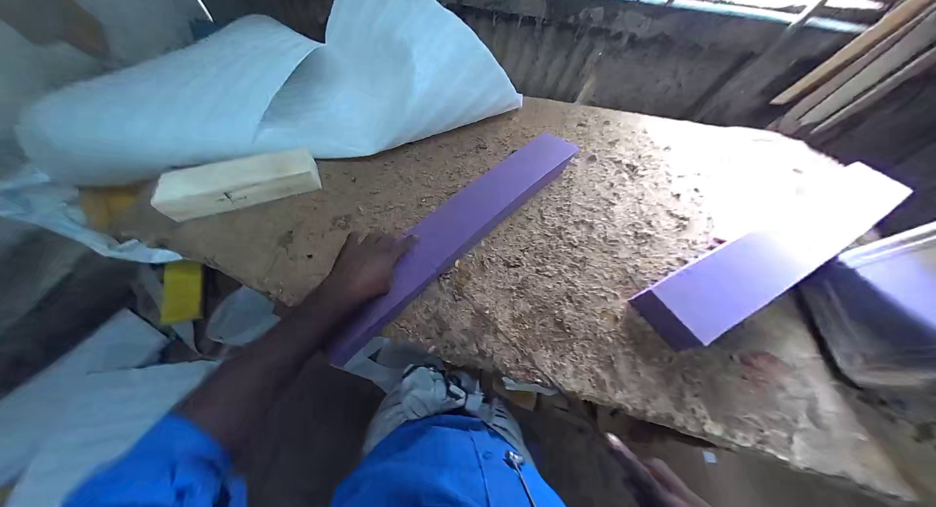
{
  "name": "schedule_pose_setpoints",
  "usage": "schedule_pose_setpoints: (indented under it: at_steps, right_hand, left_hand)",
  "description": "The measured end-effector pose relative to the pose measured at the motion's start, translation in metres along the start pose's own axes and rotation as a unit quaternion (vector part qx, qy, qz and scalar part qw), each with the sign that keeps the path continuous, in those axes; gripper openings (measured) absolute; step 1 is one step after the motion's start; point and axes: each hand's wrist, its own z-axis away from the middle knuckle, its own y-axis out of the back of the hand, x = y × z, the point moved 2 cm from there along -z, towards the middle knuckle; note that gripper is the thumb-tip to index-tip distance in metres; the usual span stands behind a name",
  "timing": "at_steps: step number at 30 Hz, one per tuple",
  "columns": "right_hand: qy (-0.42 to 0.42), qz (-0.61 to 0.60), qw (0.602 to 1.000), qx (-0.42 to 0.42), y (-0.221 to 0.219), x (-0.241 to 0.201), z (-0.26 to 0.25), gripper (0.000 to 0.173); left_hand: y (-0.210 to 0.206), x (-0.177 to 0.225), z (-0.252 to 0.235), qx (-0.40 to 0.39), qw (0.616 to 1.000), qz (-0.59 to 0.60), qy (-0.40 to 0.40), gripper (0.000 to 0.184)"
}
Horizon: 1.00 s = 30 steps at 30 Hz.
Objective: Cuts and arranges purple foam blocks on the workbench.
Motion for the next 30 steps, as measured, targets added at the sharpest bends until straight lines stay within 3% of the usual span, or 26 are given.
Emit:
schedule_pose_setpoints:
  at_steps: [1, 3, 4, 9, 13, 15, 17, 19, 22, 25, 28, 30]
  right_hand:
    - [-0.004, -0.023, 0.999, 0.042, -0.003, 0.002, 0.003, 0.047]
    - [-0.027, -0.094, 0.987, 0.124, -0.007, -0.004, 0.004, 0.05]
    - [-0.038, -0.127, 0.977, 0.168, -0.006, -0.011, -0.003, 0.053]
    - [-0.147, -0.089, 0.925, 0.338, 0.002, -0.037, -0.082, 0.066]
    - [-0.133, -0.069, 0.929, 0.339, 0.035, -0.085, -0.138, 0.083]
    - [-0.053, -0.152, 0.943, 0.292, 0.043, -0.127, -0.179, 0.084]
    - [0.01, -0.268, 0.932, 0.243, 0.048, -0.178, -0.226, 0.083]
    - [0.012, -0.322, 0.921, 0.221, 0.043, -0.215, -0.27, 0.085]
    - [-0.009, -0.244, 0.943, 0.227, 0.027, -0.227, -0.313, 0.078]
    - [0.018, -0.16, 0.953, 0.258, 0.009, -0.218, -0.325, 0.07]
    - [0.011, -0.189, 0.947, 0.261, 0.014, -0.218, -0.313, 0.072]
    - [-0.05, -0.174, 0.935, 0.306, 0.033, -0.201, -0.289, 0.079]
  left_hand:
    - [-0.011, -0.01, 0.018, -0.018, 0.996, 0.057, 0.06, 0.072]
    - [-0.032, -0.021, 0.047, -0.043, 0.978, 0.125, 0.16, 0.113]
    - [-0.042, -0.021, 0.059, -0.041, 0.973, 0.127, 0.189, 0.124]
    - [-0.05, -0.004, 0.083, 0.047, 0.971, 0.081, 0.222, 0.12]
    - [-0.039, -0.004, 0.086, 0.089, 0.985, 0.056, 0.137, 0.116]
    - [-0.04, -0.008, 0.086, 0.111, 0.99, 0.051, 0.073, 0.113]
    - [-0.041, -0.017, 0.083, 0.123, 0.991, 0.047, 0.018, 0.111]
    - [-0.042, -0.028, 0.078, 0.126, 0.99, 0.042, -0.054, 0.108]
    - [-0.035, -0.057, 0.072, 0.089, 0.98, 0.037, -0.176, 0.105]
    - [-0.014, -0.122, 0.062, 0.086, 0.982, 0.023, -0.165, 0.107]
    - [-0.002, -0.202, 0.033, 0.137, 0.985, 0.005, -0.107, 0.11]
    - [-0.011, -0.216, 0.007, 0.12, 0.989, 0.009, -0.09, 0.117]
